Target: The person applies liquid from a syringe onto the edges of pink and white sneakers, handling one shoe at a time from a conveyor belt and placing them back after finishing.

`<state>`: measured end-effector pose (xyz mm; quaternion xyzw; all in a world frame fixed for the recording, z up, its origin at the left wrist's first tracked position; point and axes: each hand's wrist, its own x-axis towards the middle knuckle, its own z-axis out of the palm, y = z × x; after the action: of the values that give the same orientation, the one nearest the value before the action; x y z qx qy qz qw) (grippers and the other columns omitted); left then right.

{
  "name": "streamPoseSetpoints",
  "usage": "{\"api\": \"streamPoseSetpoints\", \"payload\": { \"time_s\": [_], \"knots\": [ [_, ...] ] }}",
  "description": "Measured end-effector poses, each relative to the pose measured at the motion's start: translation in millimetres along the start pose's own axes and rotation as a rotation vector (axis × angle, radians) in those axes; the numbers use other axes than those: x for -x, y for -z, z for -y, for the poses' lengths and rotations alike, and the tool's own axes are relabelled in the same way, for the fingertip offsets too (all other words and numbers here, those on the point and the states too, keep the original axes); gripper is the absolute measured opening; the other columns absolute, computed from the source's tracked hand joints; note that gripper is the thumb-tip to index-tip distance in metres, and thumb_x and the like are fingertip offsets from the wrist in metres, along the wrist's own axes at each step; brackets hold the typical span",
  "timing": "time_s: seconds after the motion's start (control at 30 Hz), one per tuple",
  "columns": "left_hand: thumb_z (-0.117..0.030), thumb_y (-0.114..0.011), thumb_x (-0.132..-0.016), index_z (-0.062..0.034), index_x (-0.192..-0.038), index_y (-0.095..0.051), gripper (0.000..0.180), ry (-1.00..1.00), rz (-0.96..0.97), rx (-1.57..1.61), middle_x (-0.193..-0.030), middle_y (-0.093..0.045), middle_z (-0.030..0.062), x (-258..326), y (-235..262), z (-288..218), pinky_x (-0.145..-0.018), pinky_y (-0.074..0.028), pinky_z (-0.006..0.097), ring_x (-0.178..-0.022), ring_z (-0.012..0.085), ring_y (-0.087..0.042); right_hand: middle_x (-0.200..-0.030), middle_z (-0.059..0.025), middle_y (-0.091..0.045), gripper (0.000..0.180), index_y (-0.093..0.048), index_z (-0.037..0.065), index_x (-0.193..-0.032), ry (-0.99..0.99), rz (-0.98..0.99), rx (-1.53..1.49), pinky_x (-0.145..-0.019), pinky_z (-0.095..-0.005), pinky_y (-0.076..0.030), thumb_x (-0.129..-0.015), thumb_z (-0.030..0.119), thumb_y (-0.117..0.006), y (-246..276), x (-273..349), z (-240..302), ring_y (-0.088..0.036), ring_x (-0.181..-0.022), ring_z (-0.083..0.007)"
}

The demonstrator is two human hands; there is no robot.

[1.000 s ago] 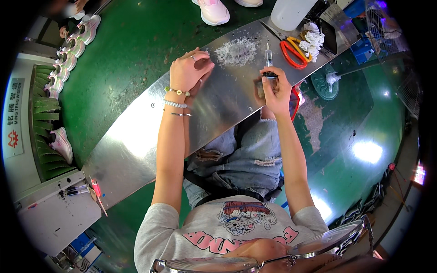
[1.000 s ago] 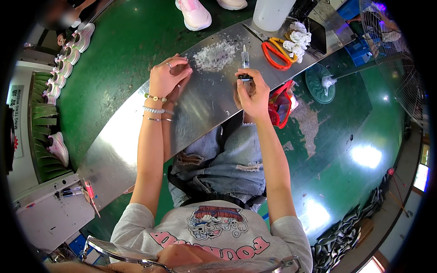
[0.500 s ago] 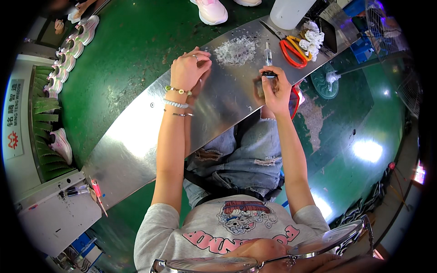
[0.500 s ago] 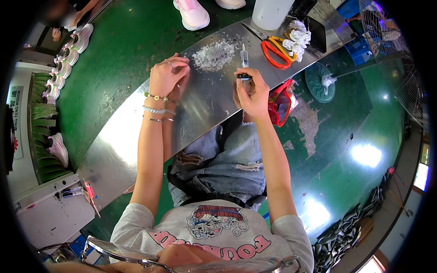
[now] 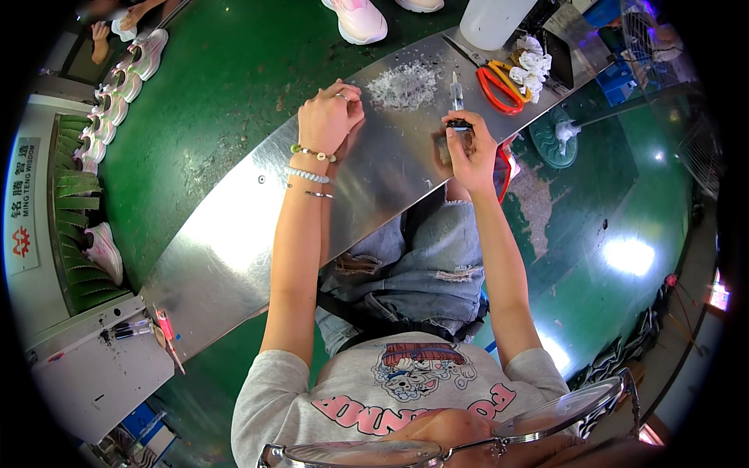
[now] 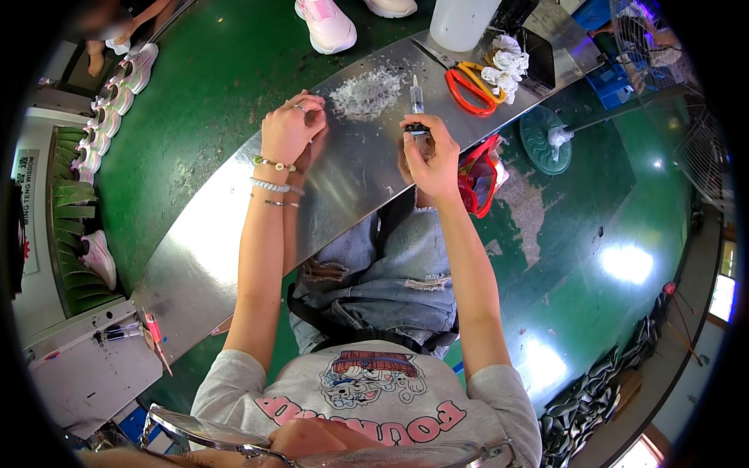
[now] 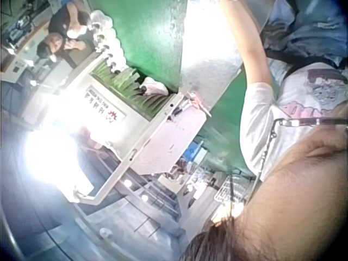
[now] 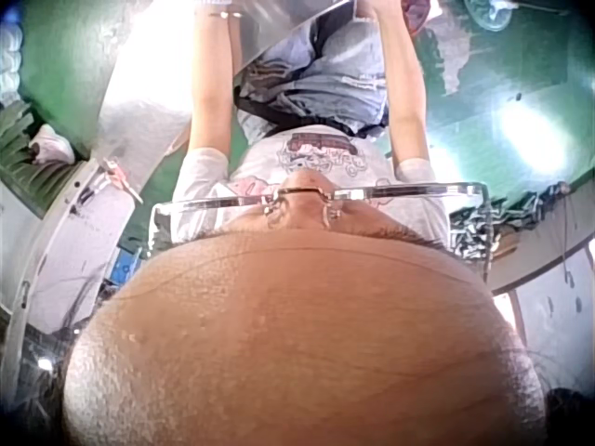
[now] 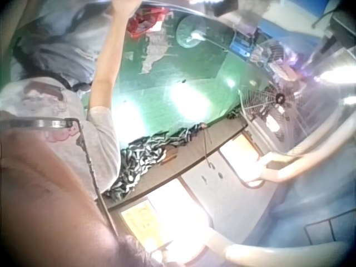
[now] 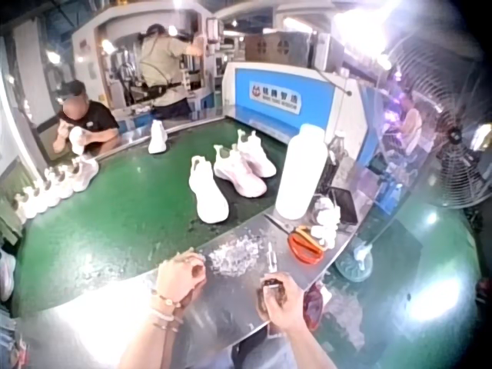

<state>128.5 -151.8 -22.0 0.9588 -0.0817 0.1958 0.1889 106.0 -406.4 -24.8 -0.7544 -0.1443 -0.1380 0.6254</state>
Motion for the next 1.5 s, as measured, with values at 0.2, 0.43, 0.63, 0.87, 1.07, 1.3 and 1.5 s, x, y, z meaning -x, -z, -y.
{"api": "streamPoseSetpoints", "payload": {
  "time_s": [0.2, 0.43, 0.63, 0.87, 1.07, 1.3, 1.5],
  "knots": [
    [-0.018, -0.064, -0.076, -0.0086, -0.079, -0.064, 0.01, -0.03, 0.002, -0.113, -0.092, -0.065, -0.0049, -1.4, -2.1, -11.7, -0.064, -0.053, 0.033, -0.071, 0.0209, -0.065, -0.093, -0.0075, -0.065, 0.024, -0.057, 0.001, -0.104, -0.007, -0.011, -0.006, -0.079, -0.0262, -0.046, -0.081, -0.002, -0.057, 0.0, 0.8, -2.4, -0.06, -0.086, -0.0138],
    [-0.017, -0.064, -0.078, -0.0079, -0.079, -0.067, 0.01, 0.043, -0.041, 0.12, -0.095, -0.066, -0.0012, 0.2, 5.0, 3.5, -0.069, -0.053, 0.032, -0.076, 0.0224, -0.065, -0.093, -0.0082, -0.064, 0.024, -0.057, 0.001, -0.104, 0.008, -0.005, -0.019, -0.08, -0.0264, -0.046, -0.081, -0.003, -0.057, -1.1, 0.2, -2.6, -0.06, -0.086, -0.0138],
    [-0.015, -0.062, -0.079, -0.0079, -0.085, -0.068, 0.011, -0.034, 0.022, 0.163, -0.098, -0.066, -0.0008, 0.5, 12.5, -4.2, -0.07, -0.053, 0.032, -0.079, 0.0221, -0.065, -0.094, -0.0079, -0.064, 0.024, -0.057, 0.0, -0.105, 0.027, -0.016, -0.018, -0.08, -0.0258, -0.046, -0.081, -0.002, -0.057, 0.0, 0.9, -4.6, -0.06, -0.086, -0.0136],
    [-0.01, -0.056, -0.081, -0.0058, -0.076, -0.061, 0.009, -0.093, 0.005, -0.03, -0.092, -0.06, 0.0024, -3.2, 1.4, -18.8, -0.061, -0.053, 0.037, -0.07, 0.0261, -0.063, -0.093, -0.0077, -0.064, 0.024, -0.057, 0.001, -0.105, 0.009, -0.008, -0.032, -0.08, -0.0261, -0.046, -0.081, -0.002, -0.057, 0.4, 2.5, -4.3, -0.06, -0.086, -0.014],
    [-0.004, -0.063, -0.072, -0.0027, -0.071, -0.055, 0.008, -0.127, -0.053, -0.031, -0.102, -0.049, 0.002, -7.9, 4.3, -16.5, -0.069, -0.052, 0.035, -0.088, 0.0202, -0.056, -0.093, -0.0075, -0.064, 0.024, -0.057, 0.002, -0.104, 0.03, -0.012, -0.021, -0.078, -0.0261, -0.046, -0.08, -0.002, -0.058, 2.0, 0.8, -2.2, -0.06, -0.084, -0.0146],
    [-0.007, -0.058, -0.081, -0.0046, -0.087, -0.056, 0.007, 0.002, -0.182, 0.016, -0.107, -0.049, 0.0036, -8.3, 1.5, -6.9, -0.07, -0.05, 0.038, -0.089, 0.0254, -0.056, -0.093, -0.0072, -0.064, 0.024, -0.058, 0.002, -0.104, 0.029, -0.011, 0.003, -0.077, -0.0258, -0.046, -0.08, -0.002, -0.058, 0.9, 1.2, -4.8, -0.06, -0.083, -0.0138],
    [-0.005, -0.064, -0.077, -0.0085, -0.087, -0.056, 0.014, 0.042, -0.27, 0.026, -0.111, -0.047, 0.0035, -7.7, 10.4, -10.6, -0.058, -0.051, 0.036, -0.074, 0.022, -0.059, -0.093, -0.007, -0.064, 0.023, -0.058, 0.002, -0.103, 0.026, -0.029, -0.008, -0.078, -0.0258, -0.046, -0.08, -0.002, -0.058, 1.4, 1.9, -1.0, -0.06, -0.085, -0.0136]
  ]
}}
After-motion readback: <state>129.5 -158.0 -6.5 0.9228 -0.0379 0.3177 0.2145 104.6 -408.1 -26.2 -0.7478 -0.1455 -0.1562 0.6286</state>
